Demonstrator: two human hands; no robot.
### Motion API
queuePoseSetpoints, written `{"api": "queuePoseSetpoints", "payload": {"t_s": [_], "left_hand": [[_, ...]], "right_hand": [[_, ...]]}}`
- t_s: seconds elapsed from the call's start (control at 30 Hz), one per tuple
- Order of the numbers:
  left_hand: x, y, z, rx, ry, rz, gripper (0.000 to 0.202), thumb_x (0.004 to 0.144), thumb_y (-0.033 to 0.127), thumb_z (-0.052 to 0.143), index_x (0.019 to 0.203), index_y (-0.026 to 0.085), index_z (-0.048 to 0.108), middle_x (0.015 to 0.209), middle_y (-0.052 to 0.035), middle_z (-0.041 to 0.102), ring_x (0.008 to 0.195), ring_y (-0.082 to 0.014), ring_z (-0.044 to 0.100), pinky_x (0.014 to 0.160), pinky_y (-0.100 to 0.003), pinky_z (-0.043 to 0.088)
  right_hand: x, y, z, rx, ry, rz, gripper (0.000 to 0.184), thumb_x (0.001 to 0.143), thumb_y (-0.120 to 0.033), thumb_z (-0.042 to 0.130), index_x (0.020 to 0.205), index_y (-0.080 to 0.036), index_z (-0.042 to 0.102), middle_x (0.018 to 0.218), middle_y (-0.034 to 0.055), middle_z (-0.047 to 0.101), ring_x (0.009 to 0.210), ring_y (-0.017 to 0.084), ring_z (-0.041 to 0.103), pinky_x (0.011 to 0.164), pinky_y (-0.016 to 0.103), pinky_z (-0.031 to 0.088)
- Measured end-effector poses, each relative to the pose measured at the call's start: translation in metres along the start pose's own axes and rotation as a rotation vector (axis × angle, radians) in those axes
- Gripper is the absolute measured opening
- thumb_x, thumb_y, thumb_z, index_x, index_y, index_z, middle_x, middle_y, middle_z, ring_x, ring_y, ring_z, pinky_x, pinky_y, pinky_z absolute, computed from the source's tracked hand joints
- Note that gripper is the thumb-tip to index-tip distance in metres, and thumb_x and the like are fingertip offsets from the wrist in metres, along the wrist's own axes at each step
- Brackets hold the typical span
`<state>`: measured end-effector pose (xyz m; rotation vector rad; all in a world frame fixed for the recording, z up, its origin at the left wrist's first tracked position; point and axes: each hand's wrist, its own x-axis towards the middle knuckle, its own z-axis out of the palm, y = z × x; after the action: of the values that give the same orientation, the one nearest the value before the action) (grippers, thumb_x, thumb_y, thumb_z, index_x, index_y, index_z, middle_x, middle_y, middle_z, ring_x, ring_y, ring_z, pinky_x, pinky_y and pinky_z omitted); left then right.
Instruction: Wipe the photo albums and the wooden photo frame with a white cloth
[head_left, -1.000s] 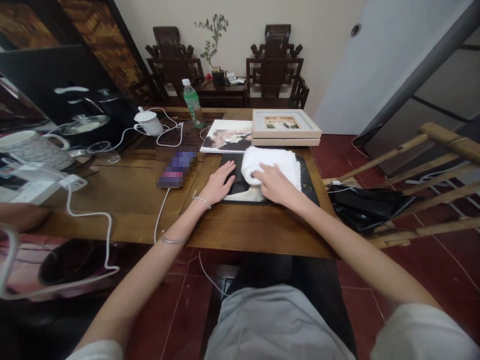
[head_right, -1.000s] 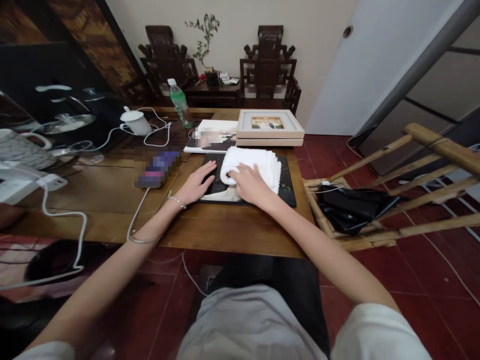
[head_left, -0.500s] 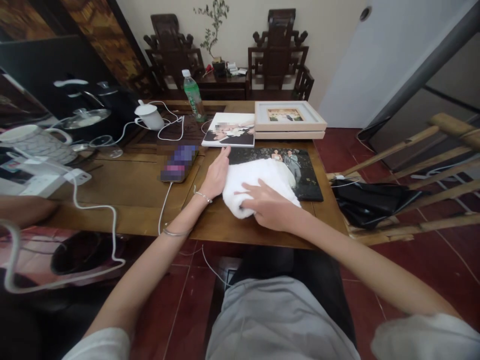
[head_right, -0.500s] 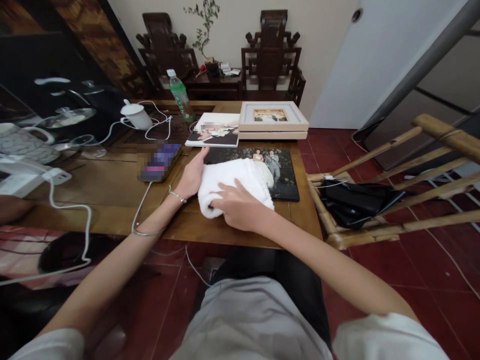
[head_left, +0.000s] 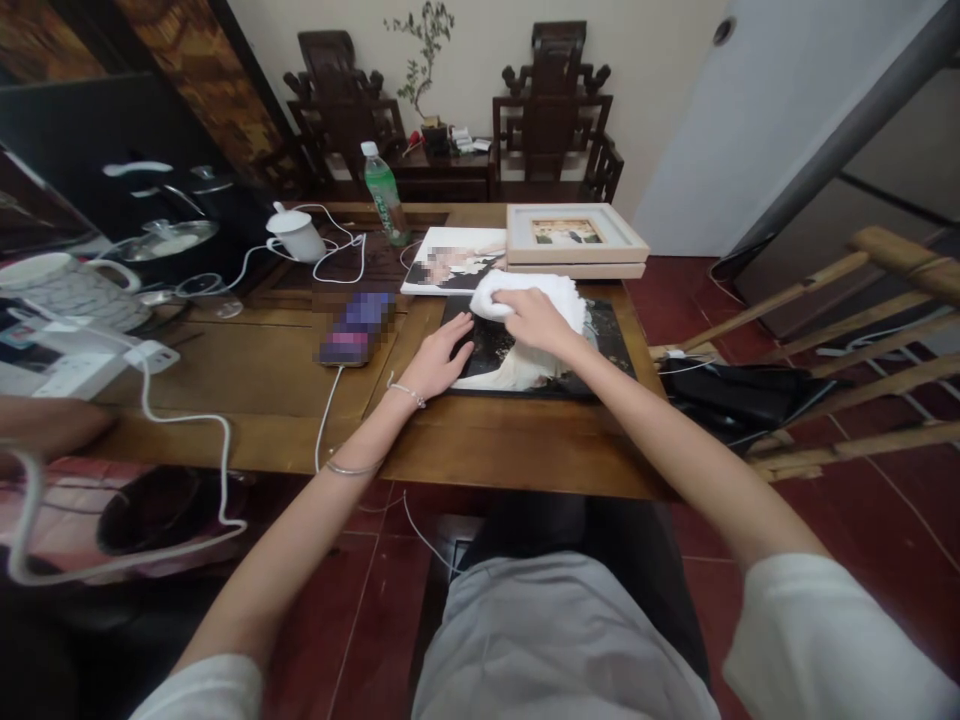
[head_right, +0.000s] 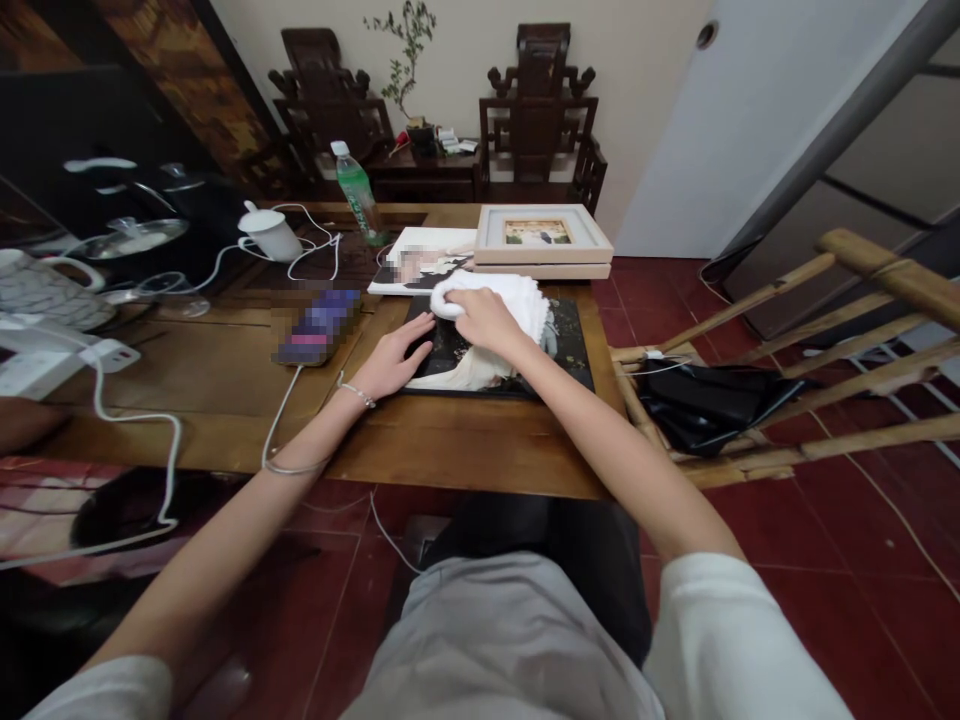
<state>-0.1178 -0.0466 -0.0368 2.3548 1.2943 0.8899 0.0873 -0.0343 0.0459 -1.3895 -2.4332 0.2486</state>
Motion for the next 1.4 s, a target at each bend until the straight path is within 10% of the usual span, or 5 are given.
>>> {"api": "queuePoseSetpoints", "payload": {"t_s": [0.33,0.83,1.03,1.2,1.4], "left_hand": [[0.001,0.002,-0.002,0.042,-0.003,-0.012,0.048,0.095,0.037,0.044,0.134,0.014,0.060,0.146,-0.0123,0.056,0.139,-0.0283,0.049,0.121,-0.048,0.033],[-0.001,0.000,-0.001,-0.002,0.001,0.014,0.049,0.097,0.038,0.045,0.136,0.012,0.058,0.150,-0.0159,0.051,0.143,-0.0281,0.043,0.122,-0.050,0.029],[-0.001,0.000,0.000,0.023,0.015,0.026,0.051,0.097,0.037,0.044,0.136,0.008,0.058,0.149,-0.0186,0.051,0.143,-0.0277,0.044,0.122,-0.047,0.030],[-0.001,-0.001,0.001,0.046,0.009,0.026,0.051,0.097,0.036,0.042,0.137,0.009,0.058,0.150,-0.0174,0.051,0.143,-0.0274,0.044,0.122,-0.049,0.031],[-0.001,-0.001,0.001,0.031,0.010,0.019,0.049,0.097,0.037,0.044,0.137,0.012,0.058,0.150,-0.0155,0.051,0.143,-0.0283,0.043,0.122,-0.052,0.030]], "right_hand": [[0.052,-0.033,-0.004,-0.033,-0.110,-0.041,0.039,0.083,-0.007,0.045,0.111,-0.013,0.071,0.117,0.0141,0.072,0.110,0.027,0.062,0.091,0.033,0.045],[-0.049,0.115,-0.041,0.015,0.032,0.104,0.020,0.063,-0.013,0.043,0.073,-0.019,0.059,0.083,0.0094,0.070,0.084,0.027,0.060,0.076,0.033,0.041],[-0.128,0.081,-0.032,-0.040,0.028,-0.018,0.027,0.064,-0.010,0.041,0.078,-0.020,0.062,0.083,0.0093,0.072,0.089,0.029,0.066,0.089,0.043,0.048],[-0.198,0.038,-0.021,-0.016,0.029,-0.119,0.044,0.065,-0.001,0.043,0.093,-0.025,0.067,0.133,0.0084,0.066,0.127,0.030,0.058,0.116,0.054,0.035],[-0.191,0.031,-0.028,-0.023,-0.024,-0.144,0.040,0.067,-0.001,0.043,0.090,-0.024,0.067,0.117,0.0097,0.072,0.113,0.029,0.065,0.112,0.049,0.040]]}}
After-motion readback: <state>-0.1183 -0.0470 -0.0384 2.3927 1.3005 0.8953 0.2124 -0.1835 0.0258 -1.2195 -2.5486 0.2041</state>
